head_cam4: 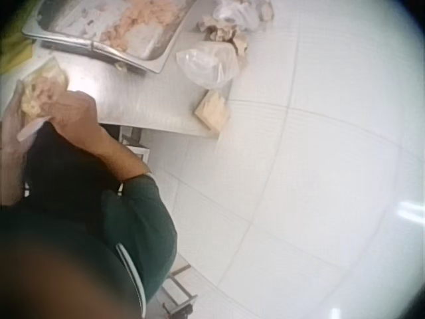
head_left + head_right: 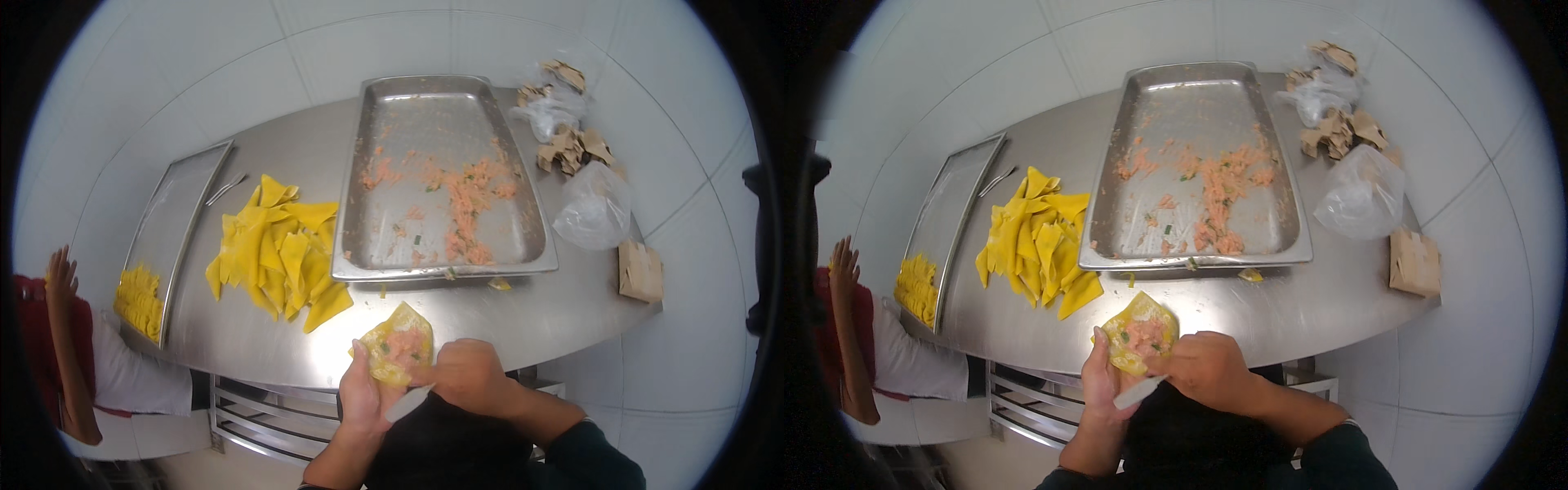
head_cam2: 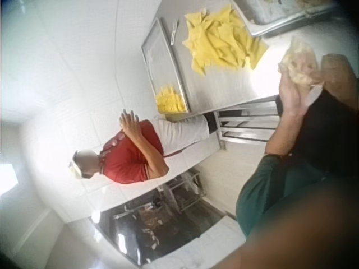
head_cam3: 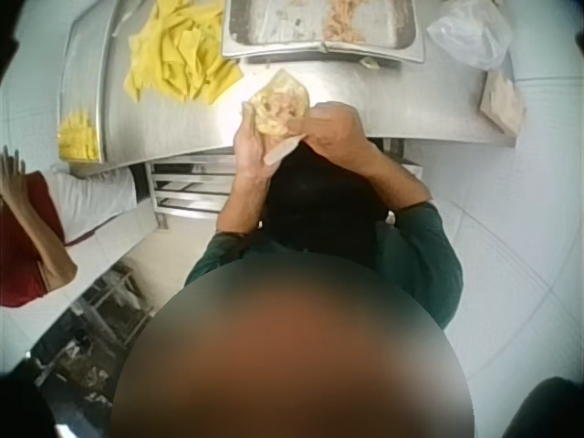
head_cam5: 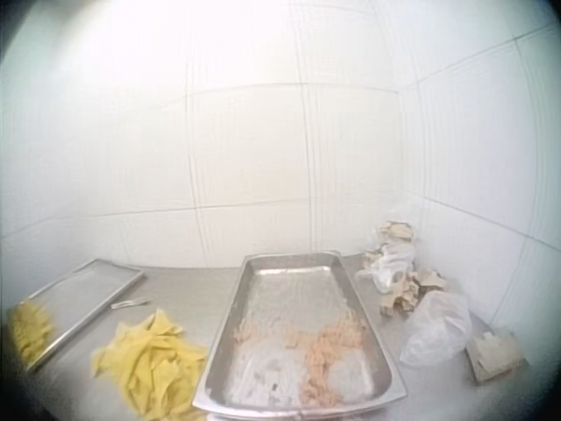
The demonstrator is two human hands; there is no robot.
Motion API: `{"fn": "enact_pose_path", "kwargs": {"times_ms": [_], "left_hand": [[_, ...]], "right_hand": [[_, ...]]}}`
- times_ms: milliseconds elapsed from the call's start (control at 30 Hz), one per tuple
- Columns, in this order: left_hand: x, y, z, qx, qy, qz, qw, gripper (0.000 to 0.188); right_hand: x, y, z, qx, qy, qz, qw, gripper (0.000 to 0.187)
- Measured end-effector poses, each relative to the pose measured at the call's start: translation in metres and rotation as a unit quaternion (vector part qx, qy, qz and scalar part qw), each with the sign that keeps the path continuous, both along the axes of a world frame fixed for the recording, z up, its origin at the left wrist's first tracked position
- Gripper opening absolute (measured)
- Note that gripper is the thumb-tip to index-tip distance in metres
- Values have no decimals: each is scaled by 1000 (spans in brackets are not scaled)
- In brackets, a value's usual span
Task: The person scoops filling from a metal tray with a spoon and places it onto yellow square pasta sheets, then folds and seals them into triangles. The finished triangles are placed on a tray. A second person performs the same task at the same table.
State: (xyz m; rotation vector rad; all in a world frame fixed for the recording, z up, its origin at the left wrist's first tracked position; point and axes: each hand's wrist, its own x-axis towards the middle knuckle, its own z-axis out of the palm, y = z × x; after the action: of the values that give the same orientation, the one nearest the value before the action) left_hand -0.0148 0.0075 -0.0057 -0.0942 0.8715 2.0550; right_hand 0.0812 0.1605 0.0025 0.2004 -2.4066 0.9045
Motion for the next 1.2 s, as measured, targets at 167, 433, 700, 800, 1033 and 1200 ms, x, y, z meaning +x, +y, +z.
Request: {"fn": "enact_pose_path", "kwargs": {"times_ms": [167,433,700,800,1033,1200], "left_hand": [[20,4,-13,83,46,0,995,66],[23,5,-12,-21,234,-40,971,44],[27,0,-18,-2,217,-32,976,40],[24,-9,-22,-20,239,-42,970,36],[-12,-38,15,-128,495,-172,842,37],[-3,-39,25,-128,512,-159,834,36]], "right_hand": [[6,-1,5,-87,15,-145,986,27],[10,4,23,-123,17,-168,978,31],[13,4,26,-303,-75,-117,943,16],[17,10,22,-273,-85,-113,952,16],[18,14,53,-192,-137,-18,972,15],[14,-2,59,-194,-112,-21,974,10]]}}
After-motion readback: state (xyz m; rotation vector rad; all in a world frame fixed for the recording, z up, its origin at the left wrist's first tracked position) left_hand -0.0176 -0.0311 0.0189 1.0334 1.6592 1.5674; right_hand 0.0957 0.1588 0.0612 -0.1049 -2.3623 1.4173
